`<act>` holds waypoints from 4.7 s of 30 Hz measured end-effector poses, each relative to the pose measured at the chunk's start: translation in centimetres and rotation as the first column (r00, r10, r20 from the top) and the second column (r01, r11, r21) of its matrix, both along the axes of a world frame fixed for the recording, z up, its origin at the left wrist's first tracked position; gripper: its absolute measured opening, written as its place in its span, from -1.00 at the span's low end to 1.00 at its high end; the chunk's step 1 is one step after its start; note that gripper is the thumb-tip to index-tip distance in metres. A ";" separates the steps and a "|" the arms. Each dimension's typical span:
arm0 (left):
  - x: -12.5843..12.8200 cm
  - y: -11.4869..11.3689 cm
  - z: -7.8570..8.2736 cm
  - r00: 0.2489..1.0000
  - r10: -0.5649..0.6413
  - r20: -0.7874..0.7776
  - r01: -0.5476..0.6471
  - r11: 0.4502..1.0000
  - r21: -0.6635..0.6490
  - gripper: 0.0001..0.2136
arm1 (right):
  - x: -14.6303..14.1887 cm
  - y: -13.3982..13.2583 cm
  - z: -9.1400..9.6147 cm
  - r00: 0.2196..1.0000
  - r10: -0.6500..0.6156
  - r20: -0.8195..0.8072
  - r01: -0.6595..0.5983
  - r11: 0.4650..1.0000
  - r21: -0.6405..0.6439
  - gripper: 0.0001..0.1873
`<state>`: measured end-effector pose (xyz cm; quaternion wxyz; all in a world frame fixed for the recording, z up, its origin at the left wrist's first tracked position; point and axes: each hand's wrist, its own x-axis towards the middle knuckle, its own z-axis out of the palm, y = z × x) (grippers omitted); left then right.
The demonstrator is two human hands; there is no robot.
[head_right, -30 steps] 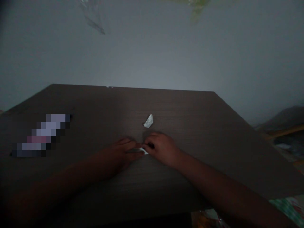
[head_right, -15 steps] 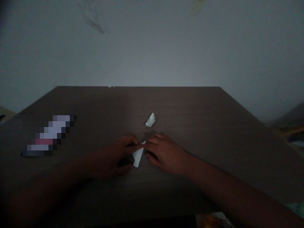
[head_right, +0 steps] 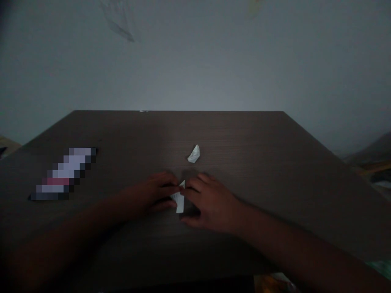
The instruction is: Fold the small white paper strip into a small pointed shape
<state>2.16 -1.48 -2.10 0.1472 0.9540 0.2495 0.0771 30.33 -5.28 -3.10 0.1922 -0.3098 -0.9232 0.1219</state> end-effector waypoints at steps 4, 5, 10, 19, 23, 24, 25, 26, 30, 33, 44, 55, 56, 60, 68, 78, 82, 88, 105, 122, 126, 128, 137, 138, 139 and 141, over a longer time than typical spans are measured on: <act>0.5 -0.3 0.3 1.000 0.027 0.013 -0.027 1.000 -0.003 -0.77 | -0.3 -0.3 -0.1 0.999 0.048 0.005 -0.049 0.997 0.067 -0.90; 0.6 -0.4 0.5 0.999 0.047 0.006 -0.047 0.999 -0.004 -0.77 | -0.3 -0.4 -0.1 0.999 0.044 0.018 -0.045 0.995 0.085 -0.86; 0.9 -0.9 1.1 0.992 0.120 -0.040 -0.117 0.991 0.067 -0.79 | -0.6 -0.4 -0.4 0.994 -0.072 0.085 0.062 0.992 0.112 -0.91; 1.0 -1.1 0.6 0.993 0.090 -0.074 -0.086 0.995 0.054 -0.89 | 0.2 0.4 0.0 0.993 -0.096 0.074 0.100 0.993 -0.057 -0.88; 1.1 -1.5 0.4 0.997 0.059 -0.053 -0.054 0.994 0.092 -0.78 | 0.5 0.9 0.0 0.996 -0.083 -0.042 0.075 0.983 -0.170 -0.84; 1.1 -1.5 0.3 0.997 0.055 -0.051 -0.048 0.992 0.115 -0.76 | 0.5 1.0 -0.1 0.994 -0.089 -0.060 0.076 0.979 -0.190 -0.84; 1.1 -1.6 0.2 0.997 0.054 -0.050 -0.047 0.990 0.136 -0.75 | 0.5 1.1 -0.3 0.993 -0.097 -0.074 0.080 0.976 -0.204 -0.84; 1.1 -1.7 0.1 0.997 0.056 -0.051 -0.048 0.987 0.152 -0.75 | 0.5 1.2 -0.5 0.990 -0.107 -0.087 0.087 0.973 -0.212 -0.84; 1.5 -1.9 0.1 0.996 0.073 -0.058 -0.064 0.987 0.150 -0.77 | 0.3 1.4 -1.4 0.971 -0.171 -0.168 0.131 0.965 -0.225 -0.83; 1.7 -2.1 0.4 0.994 0.073 -0.075 -0.062 0.988 0.143 -0.77 | 0.3 1.5 -1.7 0.959 -0.205 -0.197 0.162 0.963 -0.216 -0.81; 2.2 -2.3 -0.4 0.999 -0.033 0.015 0.031 0.997 0.077 -0.90 | 0.1 2.0 -2.3 0.962 -0.216 -0.167 0.198 0.973 -0.115 -0.89; 2.3 -2.2 -0.3 0.997 -0.028 0.072 0.027 0.999 0.019 -0.91 | 0.3 2.8 -2.5 0.965 -0.232 -0.122 0.216 0.968 -0.130 -0.92; 2.3 -2.1 -0.4 0.997 -0.030 0.077 0.029 0.999 0.017 -0.91 | 0.2 2.8 -2.4 0.966 -0.233 -0.114 0.217 0.967 -0.136 -0.91; 2.1 -1.8 -0.6 0.995 -0.048 0.084 0.050 0.999 -0.018 -0.90 | -0.2 3.2 -2.1 0.965 -0.247 -0.091 0.232 0.961 -0.150 -0.86; 2.2 -1.9 0.0 0.998 -0.030 0.061 0.032 0.999 -0.028 -0.83 | -0.9 4.1 -2.1 0.931 -0.360 -0.067 0.346 0.925 -0.155 -0.86; 1.9 -1.9 -1.0 0.987 0.141 0.071 -0.138 0.990 -0.038 -0.82 | 0.2 2.9 -1.9 0.947 -0.289 -0.138 0.263 0.948 -0.177 -0.89; 2.0 -1.8 -1.7 0.979 0.144 0.142 -0.138 0.989 -0.053 -0.78 | -0.3 2.8 -2.2 0.933 -0.304 -0.194 0.253 0.935 -0.249 -0.94; 1.6 -1.9 -1.9 0.931 0.152 0.332 -0.118 0.986 -0.121 -0.76 | -0.6 2.9 -1.8 0.811 -0.413 -0.415 0.115 0.807 -0.579 -0.92; 2.1 -1.4 -2.3 0.847 0.285 0.449 -0.068 0.895 -0.440 -0.91 | -0.8 1.9 -0.7 0.823 0.051 -0.566 -0.124 0.988 -0.090 -0.93; 3.0 0.0 -2.6 0.790 0.420 0.448 -0.217 0.874 -0.436 -0.84 | -1.8 3.7 -2.8 0.747 -0.413 -0.521 -0.097 0.708 -0.700 -0.61; 2.9 0.3 -2.9 0.807 0.420 0.415 -0.238 0.875 -0.422 -0.85 | -1.9 3.8 -2.7 0.737 -0.426 -0.525 -0.114 0.687 -0.717 -0.64; 2.8 0.3 -2.9 0.814 0.423 0.399 -0.247 0.873 -0.420 -0.84 | -1.9 3.9 -2.8 0.742 -0.425 -0.518 -0.110 0.685 -0.720 -0.66; 2.4 -0.2 -2.4 0.829 0.415 0.375 -0.251 0.875 -0.413 -0.83 | -2.2 3.0 -3.0 0.809 -0.353 -0.471 0.104 0.874 -0.475 -0.73; 2.4 -0.2 -2.4 0.829 0.412 0.377 -0.251 0.878 -0.408 -0.81 | -2.3 2.8 -3.0 0.826 -0.344 -0.446 0.149 0.897 -0.416 -0.71; 2.3 -0.3 -2.5 0.830 0.409 0.380 -0.250 0.881 -0.402 -0.80 | -2.4 2.6 -2.9 0.836 -0.345 -0.427 0.188 0.911 -0.367 -0.69; 2.3 -0.4 -2.7 0.830 0.401 0.388 -0.247 0.888 -0.388 -0.78 | -2.6 2.3 -2.7 0.848 -0.356 -0.394 0.240 0.919 -0.313 -0.70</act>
